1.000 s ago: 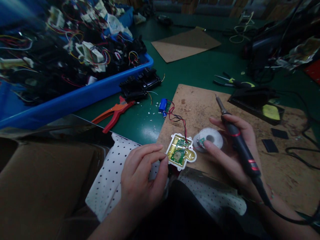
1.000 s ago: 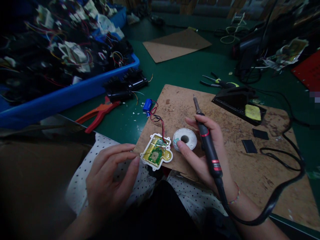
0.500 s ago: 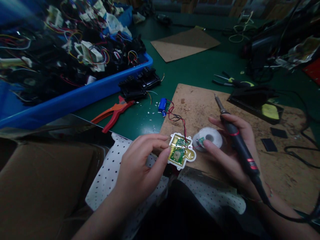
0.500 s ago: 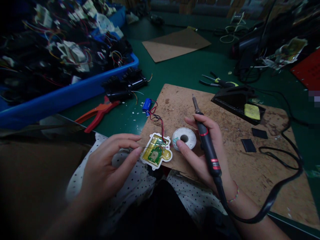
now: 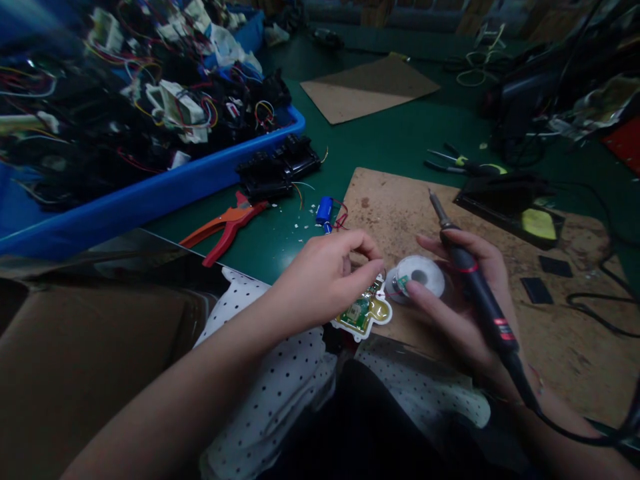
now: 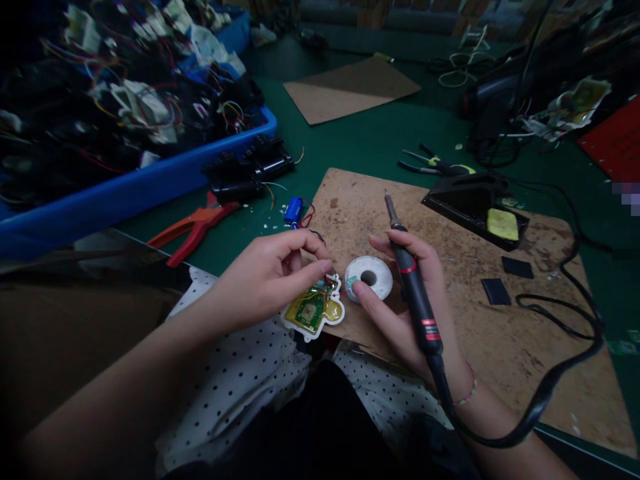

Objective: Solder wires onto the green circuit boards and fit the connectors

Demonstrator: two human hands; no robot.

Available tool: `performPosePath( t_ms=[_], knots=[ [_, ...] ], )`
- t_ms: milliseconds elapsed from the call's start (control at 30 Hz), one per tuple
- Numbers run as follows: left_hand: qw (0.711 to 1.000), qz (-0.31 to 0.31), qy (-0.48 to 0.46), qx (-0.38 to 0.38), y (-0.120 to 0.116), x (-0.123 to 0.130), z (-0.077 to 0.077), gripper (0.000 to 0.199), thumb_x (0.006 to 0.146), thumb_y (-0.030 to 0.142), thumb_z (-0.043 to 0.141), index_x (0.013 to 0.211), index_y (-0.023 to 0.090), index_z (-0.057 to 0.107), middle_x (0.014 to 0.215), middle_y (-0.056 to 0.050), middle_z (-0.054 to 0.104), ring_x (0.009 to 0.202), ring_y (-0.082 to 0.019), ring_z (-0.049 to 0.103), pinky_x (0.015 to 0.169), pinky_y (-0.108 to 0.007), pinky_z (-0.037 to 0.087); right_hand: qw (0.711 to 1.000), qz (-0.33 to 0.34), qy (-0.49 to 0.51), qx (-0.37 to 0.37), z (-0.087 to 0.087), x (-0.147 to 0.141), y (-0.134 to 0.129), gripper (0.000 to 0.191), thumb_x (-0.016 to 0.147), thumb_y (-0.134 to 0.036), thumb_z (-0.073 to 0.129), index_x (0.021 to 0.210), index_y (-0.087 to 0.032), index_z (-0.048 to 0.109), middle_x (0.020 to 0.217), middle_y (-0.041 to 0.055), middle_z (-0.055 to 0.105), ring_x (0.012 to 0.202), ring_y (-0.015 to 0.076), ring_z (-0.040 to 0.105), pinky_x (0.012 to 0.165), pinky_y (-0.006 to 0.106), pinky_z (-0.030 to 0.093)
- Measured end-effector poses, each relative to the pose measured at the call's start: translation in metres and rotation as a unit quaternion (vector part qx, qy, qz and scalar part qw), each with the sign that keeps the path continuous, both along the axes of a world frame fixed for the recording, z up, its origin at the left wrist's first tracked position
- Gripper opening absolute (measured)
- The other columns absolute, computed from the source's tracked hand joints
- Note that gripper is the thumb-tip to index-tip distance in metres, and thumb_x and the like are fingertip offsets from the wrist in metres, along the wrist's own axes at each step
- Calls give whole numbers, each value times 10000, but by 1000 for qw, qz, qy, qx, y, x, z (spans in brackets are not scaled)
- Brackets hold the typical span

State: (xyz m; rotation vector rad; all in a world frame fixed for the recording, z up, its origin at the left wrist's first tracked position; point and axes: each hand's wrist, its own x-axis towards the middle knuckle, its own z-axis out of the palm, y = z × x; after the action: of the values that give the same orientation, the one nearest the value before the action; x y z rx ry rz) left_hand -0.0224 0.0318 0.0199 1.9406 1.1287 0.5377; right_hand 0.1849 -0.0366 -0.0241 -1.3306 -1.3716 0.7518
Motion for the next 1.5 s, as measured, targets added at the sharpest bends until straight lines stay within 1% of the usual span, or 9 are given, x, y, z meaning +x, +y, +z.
performPosePath(
  t_ms=[133, 400, 533, 667, 767, 867, 1000, 1233, 1500],
  knots=[
    [997, 7, -35, -74, -5, -3, -8, 143, 909, 349, 651, 960, 223, 697, 527, 77, 466, 469, -76, 401, 436, -204, 275, 1000, -2, 4, -7, 0, -1, 0, 711, 739, -204, 831, 1350, -327, 488, 1322, 64, 639, 1211, 271, 636, 1087, 492, 514],
    [998, 25, -25, -61, -9, -8, -10, 214, 897, 424, 675, 1022, 263, 741, 552, 68, 523, 492, -75, 439, 454, -200, 305, 1000, -7, 6, -13, -3, 0, -1, 708, 751, -226, 826, 1357, -337, 476, 1348, 69, 624, 1240, 290, 623, 1115, 542, 483],
    [996, 12, 2, -84, -7, -25, -5, 360, 825, 483, 751, 1128, 290, 727, 593, 72, 544, 512, -75, 465, 463, -189, 332, 1000, -9, -5, -14, -1, 1, -1, 702, 750, -240, 828, 1352, -334, 479, 1340, 73, 627, 1237, 294, 624, 1109, 547, 485],
    [994, -10, 39, -99, 0, -47, -2, 464, 797, 453, 786, 1227, 309, 686, 721, 61, 611, 562, -71, 513, 485, -180, 374, 1000, -11, -7, -14, 0, 1, -1, 689, 756, -242, 822, 1348, -341, 484, 1332, 70, 631, 1216, 286, 638, 1091, 529, 504],
    [995, 12, 62, -77, 6, -57, -5, 399, 844, 450, 741, 1212, 305, 694, 751, 51, 639, 579, -75, 532, 502, -189, 393, 1000, -11, -4, -16, -1, 0, -1, 681, 757, -242, 819, 1343, -341, 488, 1330, 66, 636, 1221, 283, 635, 1092, 522, 500],
    [997, 20, 58, -44, 8, -59, -8, 299, 872, 416, 723, 1145, 294, 730, 781, 38, 678, 627, -88, 570, 544, -201, 418, 1000, -10, 0, -16, -2, 0, -1, 693, 745, -246, 825, 1344, -333, 487, 1333, 66, 637, 1219, 281, 634, 1089, 516, 500],
    [1000, -20, 19, 1, 5, -51, -5, 158, 887, 320, 727, 1031, 277, 778, 924, 22, 737, 757, -94, 631, 653, -201, 467, 1000, -13, 1, -14, -3, 0, -1, 713, 724, -250, 836, 1343, -320, 490, 1324, 74, 646, 1193, 285, 647, 1091, 526, 492],
    [992, -104, -67, 38, 1, -41, -5, 141, 886, 196, 730, 1013, 222, 785, 946, -2, 762, 858, -104, 685, 784, -216, 524, 1000, -13, -4, -9, -3, 1, -1, 724, 723, -252, 831, 1354, -322, 482, 1325, 72, 643, 1181, 283, 652, 1081, 528, 498],
    [991, -111, -66, 28, -2, -29, -7, 114, 936, 241, 664, 987, 219, 764, 1019, -31, 762, 959, -151, 693, 865, -273, 533, 1000, -4, 9, -11, -1, -2, 0, 709, 732, -217, 826, 1345, -310, 482, 1330, 85, 634, 1223, 279, 626, 1098, 506, 477]
  ],
)
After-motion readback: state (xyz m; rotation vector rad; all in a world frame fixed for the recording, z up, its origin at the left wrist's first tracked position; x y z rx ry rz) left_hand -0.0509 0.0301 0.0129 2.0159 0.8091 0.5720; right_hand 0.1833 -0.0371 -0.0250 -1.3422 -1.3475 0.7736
